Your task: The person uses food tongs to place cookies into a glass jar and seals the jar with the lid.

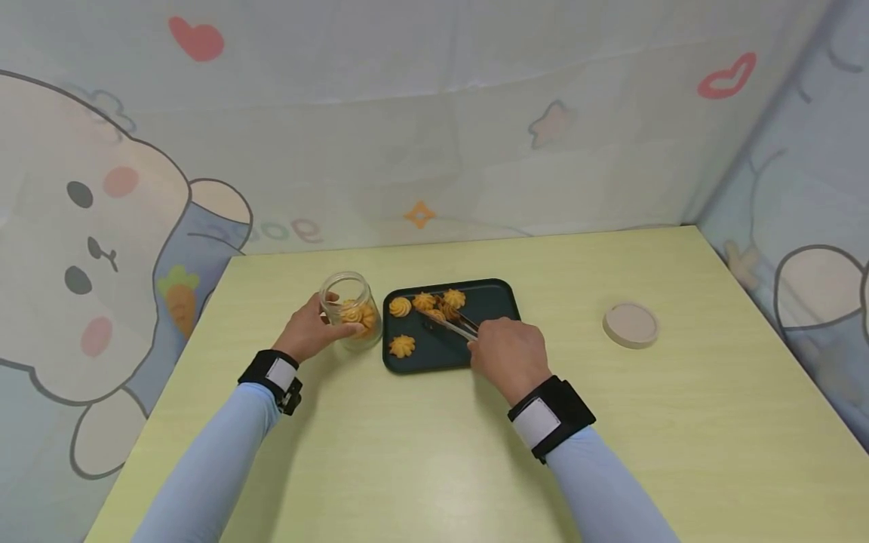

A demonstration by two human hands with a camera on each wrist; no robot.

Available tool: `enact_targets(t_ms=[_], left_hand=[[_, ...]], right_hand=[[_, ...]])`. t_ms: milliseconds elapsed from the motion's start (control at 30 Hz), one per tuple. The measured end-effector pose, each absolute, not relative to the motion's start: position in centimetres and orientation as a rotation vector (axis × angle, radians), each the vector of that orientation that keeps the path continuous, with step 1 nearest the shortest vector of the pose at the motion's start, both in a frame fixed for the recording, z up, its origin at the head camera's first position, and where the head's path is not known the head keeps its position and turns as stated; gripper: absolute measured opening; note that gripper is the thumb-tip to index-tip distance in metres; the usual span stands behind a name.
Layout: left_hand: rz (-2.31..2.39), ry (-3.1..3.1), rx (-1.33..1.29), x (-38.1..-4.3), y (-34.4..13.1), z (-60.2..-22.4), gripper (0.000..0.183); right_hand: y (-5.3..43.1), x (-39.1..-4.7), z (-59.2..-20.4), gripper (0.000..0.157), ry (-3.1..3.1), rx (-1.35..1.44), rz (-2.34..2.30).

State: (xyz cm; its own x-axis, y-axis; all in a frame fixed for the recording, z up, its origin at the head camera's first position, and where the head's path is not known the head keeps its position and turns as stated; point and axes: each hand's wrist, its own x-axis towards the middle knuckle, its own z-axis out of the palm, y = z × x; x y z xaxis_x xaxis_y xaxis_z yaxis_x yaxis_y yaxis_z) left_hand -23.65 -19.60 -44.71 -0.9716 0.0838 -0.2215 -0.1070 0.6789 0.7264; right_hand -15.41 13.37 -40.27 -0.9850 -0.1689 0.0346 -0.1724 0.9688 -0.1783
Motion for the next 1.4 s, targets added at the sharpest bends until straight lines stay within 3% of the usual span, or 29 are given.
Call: enact_targets(t_ms=[800, 1400], left_hand=[[1.163, 2.667, -0.006, -23.6, -19.6, -44.9, 0.089], [1.173, 2.651, -0.012, -23.5, -19.4, -44.4, 0.095]], right_hand=[[14.1, -15.1, -39.0, 0.039, -2.969, 0.315, 0.333], [10.2, -16.2, -32.6, 0.042, -2.882, 0.413, 0.277]])
